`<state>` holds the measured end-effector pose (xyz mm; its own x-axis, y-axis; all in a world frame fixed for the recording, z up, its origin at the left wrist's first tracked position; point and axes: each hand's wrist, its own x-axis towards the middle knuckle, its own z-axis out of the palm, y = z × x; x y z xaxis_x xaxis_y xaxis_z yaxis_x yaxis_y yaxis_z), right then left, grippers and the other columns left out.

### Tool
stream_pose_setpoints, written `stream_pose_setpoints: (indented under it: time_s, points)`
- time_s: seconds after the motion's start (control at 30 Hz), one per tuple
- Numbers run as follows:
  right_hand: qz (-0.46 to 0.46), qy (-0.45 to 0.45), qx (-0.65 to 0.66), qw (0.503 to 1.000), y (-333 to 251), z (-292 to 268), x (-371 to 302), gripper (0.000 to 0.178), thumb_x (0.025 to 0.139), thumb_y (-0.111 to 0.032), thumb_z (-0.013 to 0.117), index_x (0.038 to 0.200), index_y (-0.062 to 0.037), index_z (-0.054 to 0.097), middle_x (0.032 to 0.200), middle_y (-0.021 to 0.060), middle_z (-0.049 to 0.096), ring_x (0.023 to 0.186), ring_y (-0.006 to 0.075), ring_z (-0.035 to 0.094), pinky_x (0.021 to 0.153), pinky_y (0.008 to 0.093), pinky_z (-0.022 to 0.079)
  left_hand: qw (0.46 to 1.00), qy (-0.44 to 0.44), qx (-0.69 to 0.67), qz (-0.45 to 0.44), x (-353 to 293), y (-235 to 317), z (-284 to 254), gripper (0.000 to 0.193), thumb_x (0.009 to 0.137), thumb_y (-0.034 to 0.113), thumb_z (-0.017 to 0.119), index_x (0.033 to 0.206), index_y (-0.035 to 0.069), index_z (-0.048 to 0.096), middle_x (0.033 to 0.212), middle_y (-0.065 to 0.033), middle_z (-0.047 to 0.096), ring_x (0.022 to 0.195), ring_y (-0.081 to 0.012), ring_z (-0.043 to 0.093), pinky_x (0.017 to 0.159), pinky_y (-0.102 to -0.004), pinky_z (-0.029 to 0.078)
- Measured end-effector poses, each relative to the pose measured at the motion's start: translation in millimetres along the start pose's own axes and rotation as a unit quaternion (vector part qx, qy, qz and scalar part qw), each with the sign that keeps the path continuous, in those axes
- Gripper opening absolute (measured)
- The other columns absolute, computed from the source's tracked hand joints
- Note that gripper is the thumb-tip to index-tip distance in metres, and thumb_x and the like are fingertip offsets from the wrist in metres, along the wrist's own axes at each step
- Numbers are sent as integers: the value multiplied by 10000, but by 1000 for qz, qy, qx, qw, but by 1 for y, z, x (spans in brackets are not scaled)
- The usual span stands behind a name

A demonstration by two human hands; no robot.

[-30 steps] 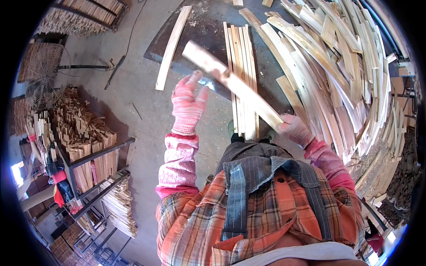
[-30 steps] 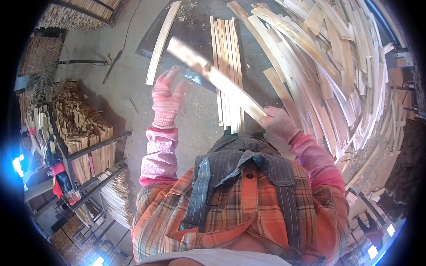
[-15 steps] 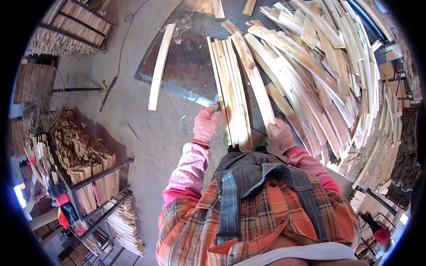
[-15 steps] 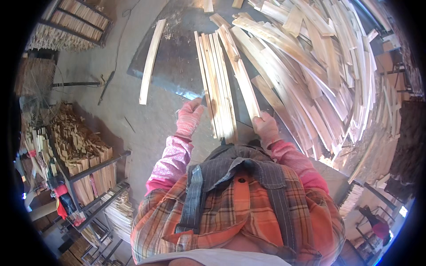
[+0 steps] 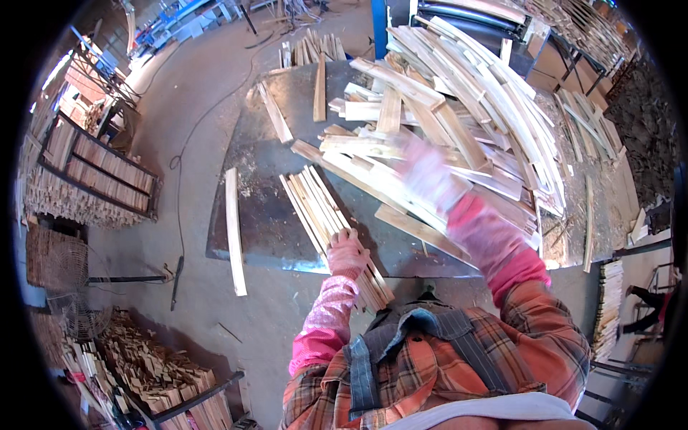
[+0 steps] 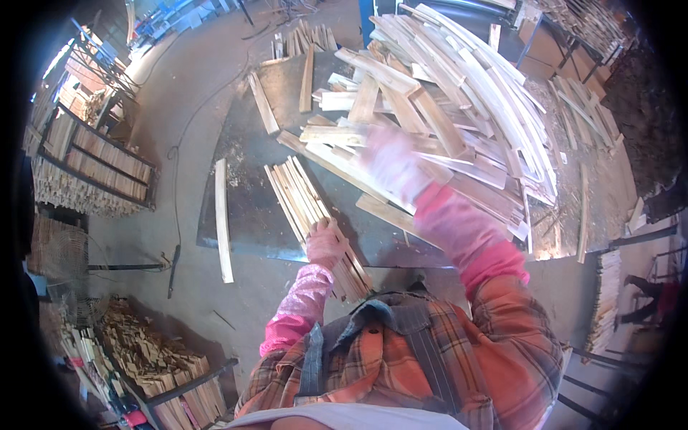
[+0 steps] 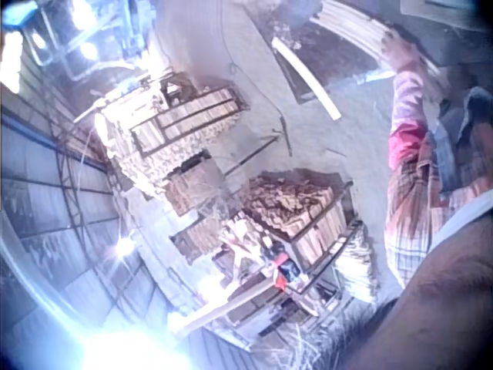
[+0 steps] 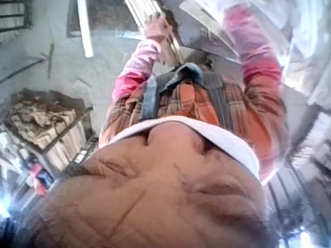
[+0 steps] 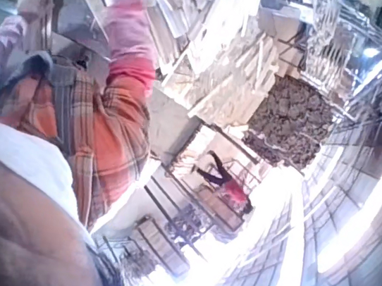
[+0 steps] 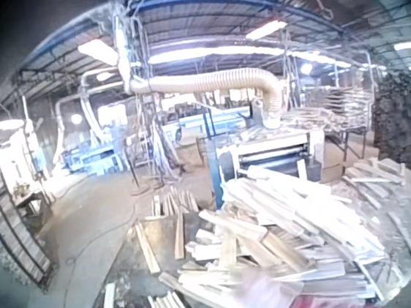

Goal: The person sorts and stacks thin wooden planks on a metal workbench in a workshop. They pick up planks from a pile, align them, and place them into a neat stack, repeating this process continuously.

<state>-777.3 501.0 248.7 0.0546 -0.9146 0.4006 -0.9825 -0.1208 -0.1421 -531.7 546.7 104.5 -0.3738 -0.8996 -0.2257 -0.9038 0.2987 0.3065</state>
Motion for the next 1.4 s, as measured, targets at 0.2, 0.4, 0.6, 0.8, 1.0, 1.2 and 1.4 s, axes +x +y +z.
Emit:
stream_pose_setpoints:
  time_s: [0.2,0.4,0.6,0.8,1.0,1.2,1.4]
  points:
    - [217,-77,-75,970,88,-45,121,512,823,-352,681,1243,-70,596,1133,186,681,1051,355,664,934,442,521,1000,-17,4,-25,-1,-5,-1,711,749,356,760,1373,116,519,1398,-100,499,1319,-322,433,1076,-471,389]
    - [249,-87,1,965,119,-10,106,569,818,-294,683,1304,-34,544,1151,213,667,1086,381,647,963,451,506,1000,-13,-22,-15,-3,0,-7,562,781,328,709,1288,118,588,1389,-126,512,1320,-338,448,1067,-455,411]
    - [92,77,73,990,62,-55,32,657,830,-206,691,1404,-12,437,1201,263,593,1145,420,560,998,465,452,949,127,-280,-71,15,-19,-30,575,851,343,688,1342,69,569,1250,-186,609,1185,-334,581,1042,-400,445]
    - [53,123,321,938,8,-21,-105,756,794,-187,738,1431,35,396,1321,268,532,1156,439,539,1021,455,433,534,59,-836,114,35,18,-140,474,957,225,632,1364,15,510,1174,-93,648,1075,-199,633,933,-341,517]
    - [67,-41,126,989,-26,-4,-159,853,720,-257,781,1422,46,404,1305,274,542,1134,435,552,1007,451,442,442,32,-884,149,35,19,-143,293,920,112,664,1203,106,587,1107,-26,678,982,-183,677,847,-383,583]
    - [156,-109,140,972,-45,-10,-165,831,716,-282,766,1411,32,435,1224,281,573,1099,435,570,979,458,460,457,14,-878,143,32,11,-132,395,900,103,685,1271,72,554,1185,-59,655,1078,-229,650,919,-451,554]
    - [124,-207,347,906,-47,-30,-152,590,860,-275,643,1390,-50,513,1317,250,566,1187,379,564,975,408,460,455,63,-882,104,31,2,-131,285,924,58,630,1201,5,588,1081,-91,694,982,-222,688,877,-367,574]
